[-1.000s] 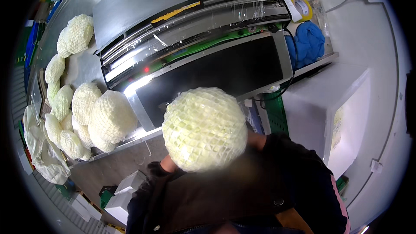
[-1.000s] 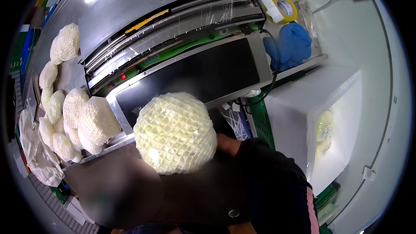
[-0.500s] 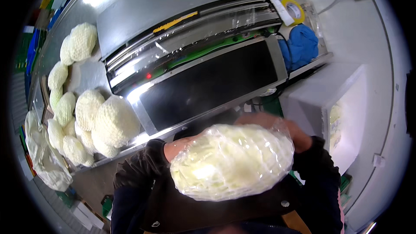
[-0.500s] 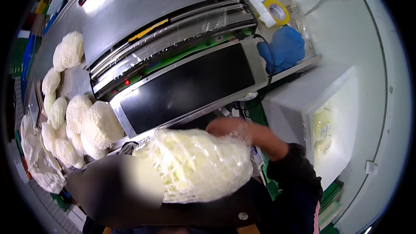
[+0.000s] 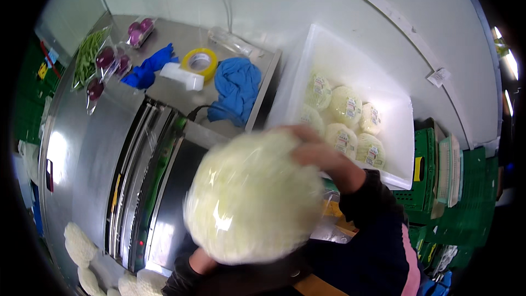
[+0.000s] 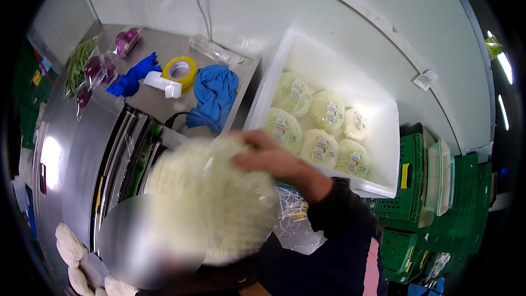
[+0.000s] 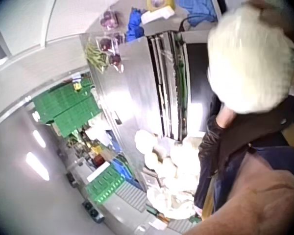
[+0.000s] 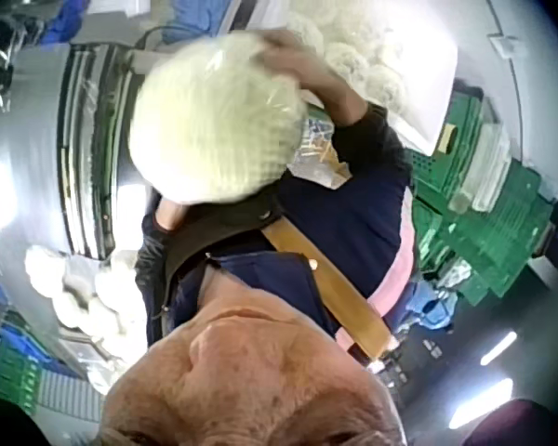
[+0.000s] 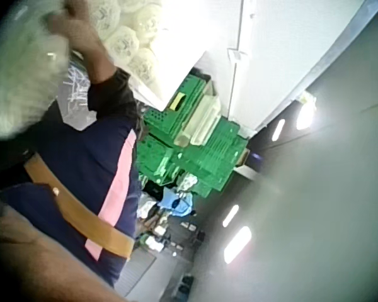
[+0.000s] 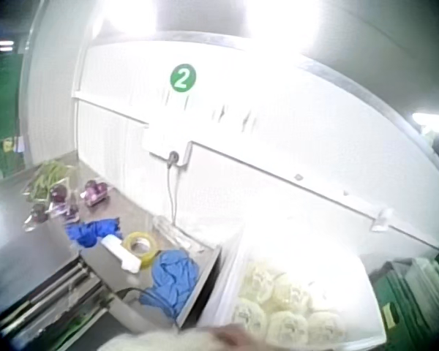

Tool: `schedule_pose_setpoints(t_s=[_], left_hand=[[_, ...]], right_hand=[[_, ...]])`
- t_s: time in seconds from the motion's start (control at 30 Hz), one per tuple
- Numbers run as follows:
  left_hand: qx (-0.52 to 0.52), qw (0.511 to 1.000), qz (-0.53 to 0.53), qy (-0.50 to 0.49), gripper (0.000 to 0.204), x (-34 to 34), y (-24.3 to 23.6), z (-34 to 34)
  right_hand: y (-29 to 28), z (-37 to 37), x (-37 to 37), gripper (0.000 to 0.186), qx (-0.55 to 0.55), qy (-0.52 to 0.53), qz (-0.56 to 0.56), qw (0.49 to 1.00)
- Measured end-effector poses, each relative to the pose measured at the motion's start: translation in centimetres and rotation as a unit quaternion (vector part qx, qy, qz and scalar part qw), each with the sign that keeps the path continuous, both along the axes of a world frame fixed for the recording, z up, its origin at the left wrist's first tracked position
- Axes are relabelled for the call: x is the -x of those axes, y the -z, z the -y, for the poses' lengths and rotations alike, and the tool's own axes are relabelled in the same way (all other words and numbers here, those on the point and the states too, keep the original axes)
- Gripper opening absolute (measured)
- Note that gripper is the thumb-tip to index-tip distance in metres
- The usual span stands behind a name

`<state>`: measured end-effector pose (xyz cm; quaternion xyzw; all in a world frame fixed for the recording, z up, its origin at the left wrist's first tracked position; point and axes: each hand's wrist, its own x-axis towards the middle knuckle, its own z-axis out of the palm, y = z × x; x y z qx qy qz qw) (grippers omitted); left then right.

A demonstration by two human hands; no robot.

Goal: The person wraps cabbages in plastic film using a heat-sealer and places them into a white bin, then applies product labels to the finished packages.

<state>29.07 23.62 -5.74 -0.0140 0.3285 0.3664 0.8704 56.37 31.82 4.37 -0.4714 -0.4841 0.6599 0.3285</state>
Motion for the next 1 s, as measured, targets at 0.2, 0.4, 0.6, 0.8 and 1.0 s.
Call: schedule_pose_setpoints(t_s=[0.2, 0.4, 0.6, 0.8, 1.0], left_hand=[[-0.395, 0.896, -0.134, 0.150, 0.041, -1.2, -6.6, -7.2], [-0.184, 0.961, -0.176, 0.110, 0.028, 3.3, -2.0, -5.6], [-0.138, 0.966, -0.210, 0.062, 0.024, 3.8, -1.4, -4.4], [-0.122, 0.968, -0.221, 0.002, 0.023, 3.7, -0.8, -3.6], [-0.120, 0.968, -0.211, 0.062, 0.024, 4.1, -0.3, -3.5]], right_hand=[[3.8, -1.9, -15.3, 0.062, -0.073, 0.417, -0.248, 0.871], [14.7, -4.5, -24.1, 0.060, -0.009, 0.544, -0.233, 0.806], [21.7, -4.7, -24.9, 0.057, 0.021, 0.532, -0.178, 0.827], [21.4, -5.7, -29.6, 0.064, 0.035, 0.521, -0.010, 0.853], [25.1, -8.1, -46.4, 0.043, -0.284, 0.268, 0.446, 0.805]])
